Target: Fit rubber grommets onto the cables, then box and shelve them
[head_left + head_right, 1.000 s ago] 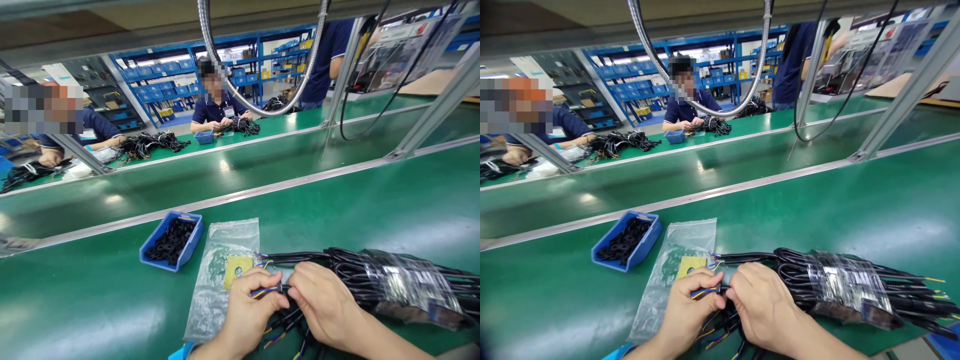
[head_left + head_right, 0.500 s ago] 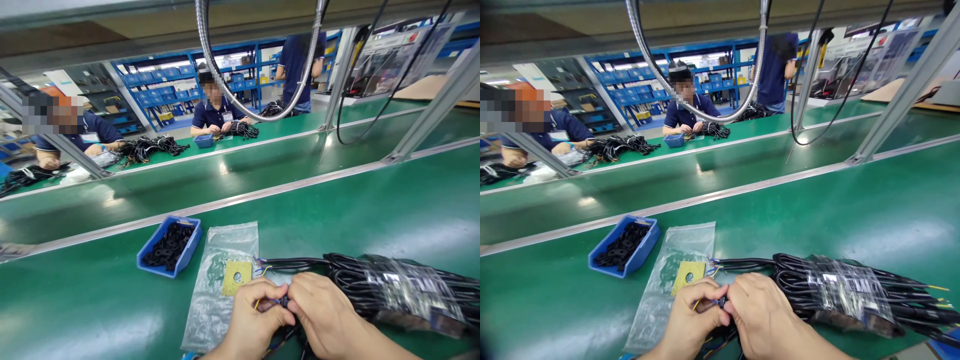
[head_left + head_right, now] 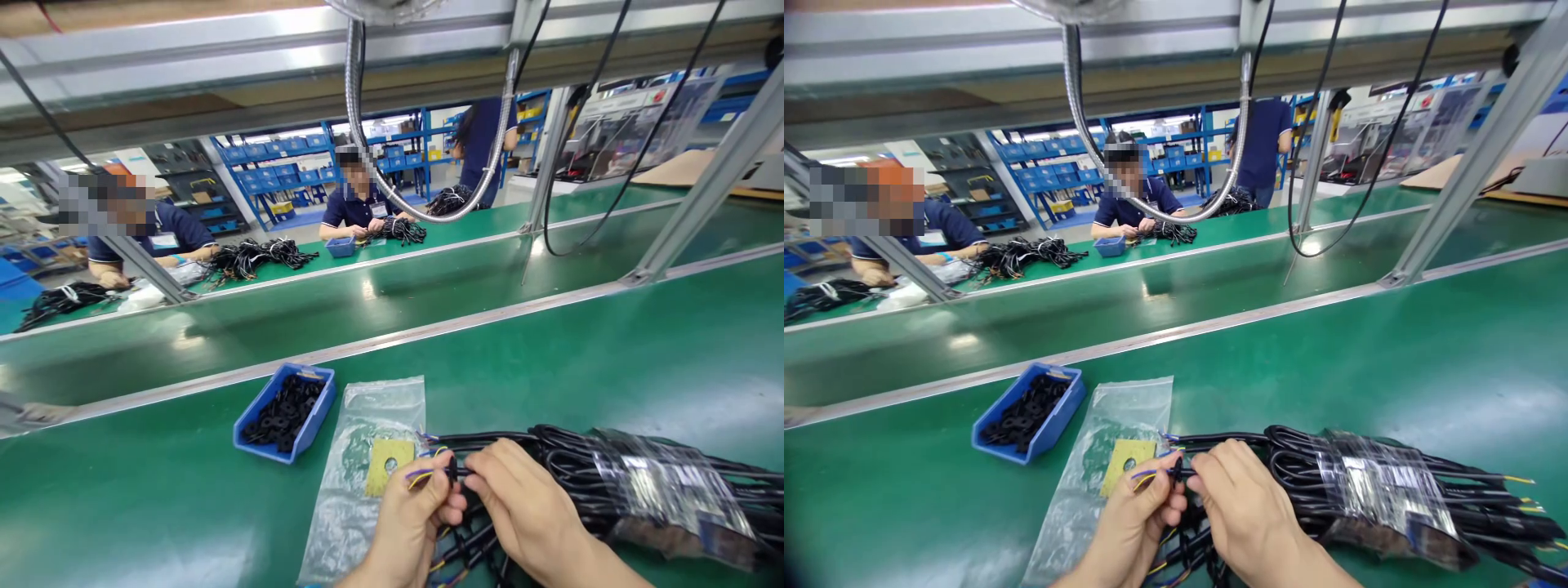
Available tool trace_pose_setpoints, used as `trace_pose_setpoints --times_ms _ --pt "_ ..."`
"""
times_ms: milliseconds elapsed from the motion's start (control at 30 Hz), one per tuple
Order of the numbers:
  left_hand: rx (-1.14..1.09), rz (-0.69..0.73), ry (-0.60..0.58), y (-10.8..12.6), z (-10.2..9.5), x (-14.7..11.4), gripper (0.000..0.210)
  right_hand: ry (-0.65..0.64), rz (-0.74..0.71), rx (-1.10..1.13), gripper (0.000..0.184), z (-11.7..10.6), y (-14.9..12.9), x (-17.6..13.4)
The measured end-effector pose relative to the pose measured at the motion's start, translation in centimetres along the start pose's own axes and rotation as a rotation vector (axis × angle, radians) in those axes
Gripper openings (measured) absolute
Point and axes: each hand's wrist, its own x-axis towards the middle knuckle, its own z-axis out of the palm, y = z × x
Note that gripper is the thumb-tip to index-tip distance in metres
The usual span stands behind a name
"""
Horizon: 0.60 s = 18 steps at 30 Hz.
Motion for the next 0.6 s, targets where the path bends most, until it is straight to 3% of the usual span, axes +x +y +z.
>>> trace_pose_setpoints --times_ms 333,467,600 --pt "-0.154 0.097 0.002 -0.93 0.49 -0.57 0.049 0.013 0.016 -0.061 0.015 0.56 0.20 -0.18" --pt "0.028 0.093 -0.023 -1.05 0.22 -0.11 0.048 0.015 -0.009 -0.095 0.015 0.71 0.21 -0.35" --pt "0.248 0.149 -0.155 -0.64 -0.24 0.13 0.040 -0.015 -0.023 -0.043 0.014 0.39 0.18 -0.38"
